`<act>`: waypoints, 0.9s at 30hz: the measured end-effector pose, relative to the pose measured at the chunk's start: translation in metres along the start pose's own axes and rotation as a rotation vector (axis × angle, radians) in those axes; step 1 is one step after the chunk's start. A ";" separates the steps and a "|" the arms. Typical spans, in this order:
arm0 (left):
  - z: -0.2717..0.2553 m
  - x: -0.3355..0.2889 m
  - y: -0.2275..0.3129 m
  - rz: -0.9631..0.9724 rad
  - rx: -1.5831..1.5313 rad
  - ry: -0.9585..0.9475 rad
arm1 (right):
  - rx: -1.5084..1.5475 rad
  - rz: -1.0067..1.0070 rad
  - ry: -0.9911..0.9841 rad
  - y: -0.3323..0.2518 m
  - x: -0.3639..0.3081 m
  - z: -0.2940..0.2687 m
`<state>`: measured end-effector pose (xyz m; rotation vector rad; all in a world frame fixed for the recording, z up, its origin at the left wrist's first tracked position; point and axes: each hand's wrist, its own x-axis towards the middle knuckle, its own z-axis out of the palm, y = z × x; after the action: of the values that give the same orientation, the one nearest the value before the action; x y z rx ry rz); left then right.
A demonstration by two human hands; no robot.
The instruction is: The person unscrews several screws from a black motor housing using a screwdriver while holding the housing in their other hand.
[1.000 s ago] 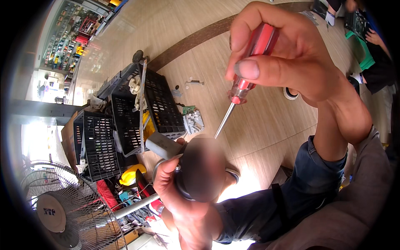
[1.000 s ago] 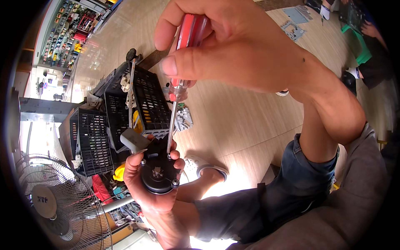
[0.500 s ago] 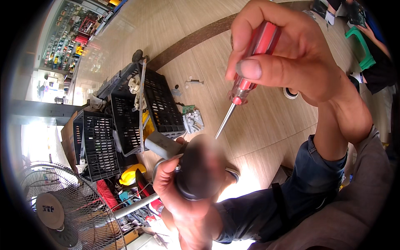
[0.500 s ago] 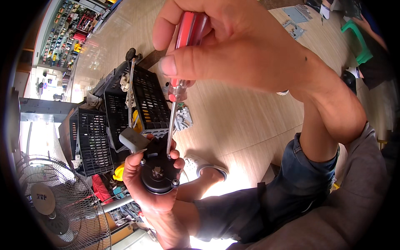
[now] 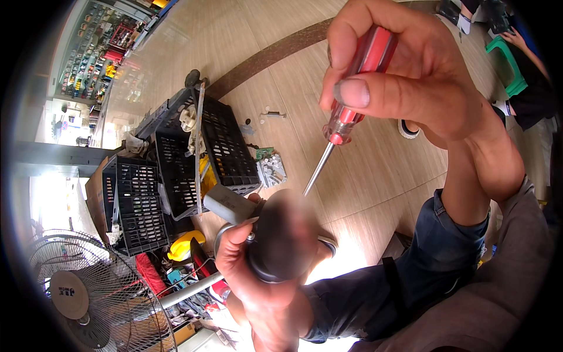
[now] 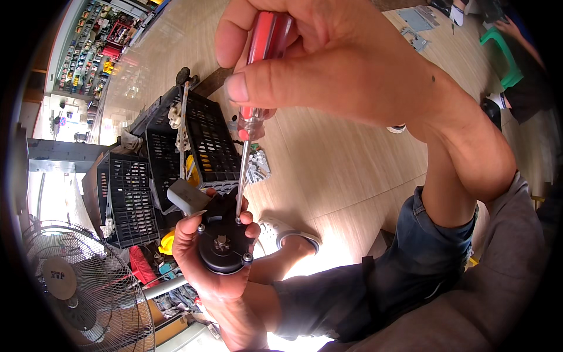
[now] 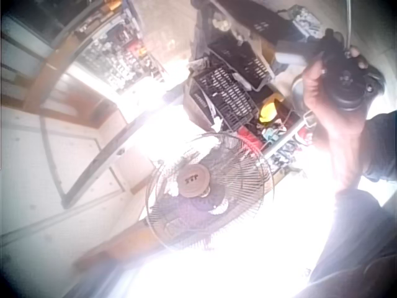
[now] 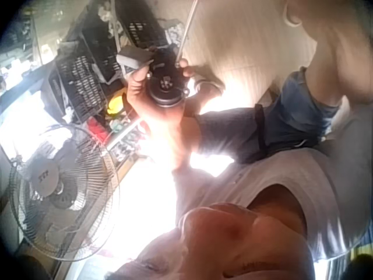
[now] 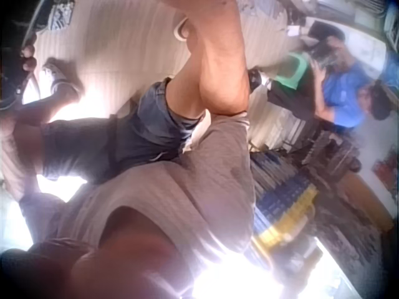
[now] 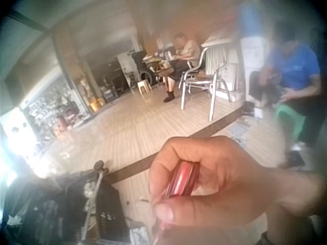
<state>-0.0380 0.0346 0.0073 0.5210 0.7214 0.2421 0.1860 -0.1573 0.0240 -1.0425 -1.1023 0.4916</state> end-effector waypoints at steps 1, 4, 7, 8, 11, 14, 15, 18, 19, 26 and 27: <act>0.000 0.000 0.000 -0.002 0.000 -0.001 | -0.039 0.020 0.011 -0.004 0.000 0.002; 0.000 0.000 0.000 -0.007 0.002 -0.007 | 0.064 -0.052 -0.046 0.008 0.001 -0.004; -0.001 0.000 -0.001 -0.017 0.013 -0.061 | -0.099 -0.040 -0.024 0.004 0.000 -0.004; -0.002 -0.001 0.000 -0.021 0.022 -0.107 | -0.095 -0.042 -0.026 0.001 0.001 -0.003; -0.003 0.000 -0.002 -0.010 0.042 -0.081 | -0.288 0.039 -0.073 -0.012 0.002 0.000; -0.002 -0.001 -0.003 -0.039 0.013 -0.080 | -0.448 0.097 -0.064 -0.017 0.004 0.001; -0.001 -0.002 -0.002 -0.038 0.014 -0.078 | -0.423 0.114 -0.049 -0.019 -0.008 -0.007; -0.002 0.000 -0.002 -0.033 -0.003 -0.057 | -0.350 0.169 -0.004 -0.017 0.003 0.009; -0.002 0.000 -0.002 -0.031 -0.004 -0.068 | -0.331 0.187 0.015 -0.020 0.000 0.007; 0.000 -0.001 -0.002 -0.036 0.002 -0.077 | -0.182 0.306 0.126 -0.031 -0.003 0.007; -0.001 -0.001 -0.002 -0.030 0.002 -0.072 | -0.154 0.321 0.136 -0.031 -0.009 0.008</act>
<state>-0.0392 0.0329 0.0063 0.5177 0.6587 0.1941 0.1704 -0.1752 0.0470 -1.3789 -0.8646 0.5880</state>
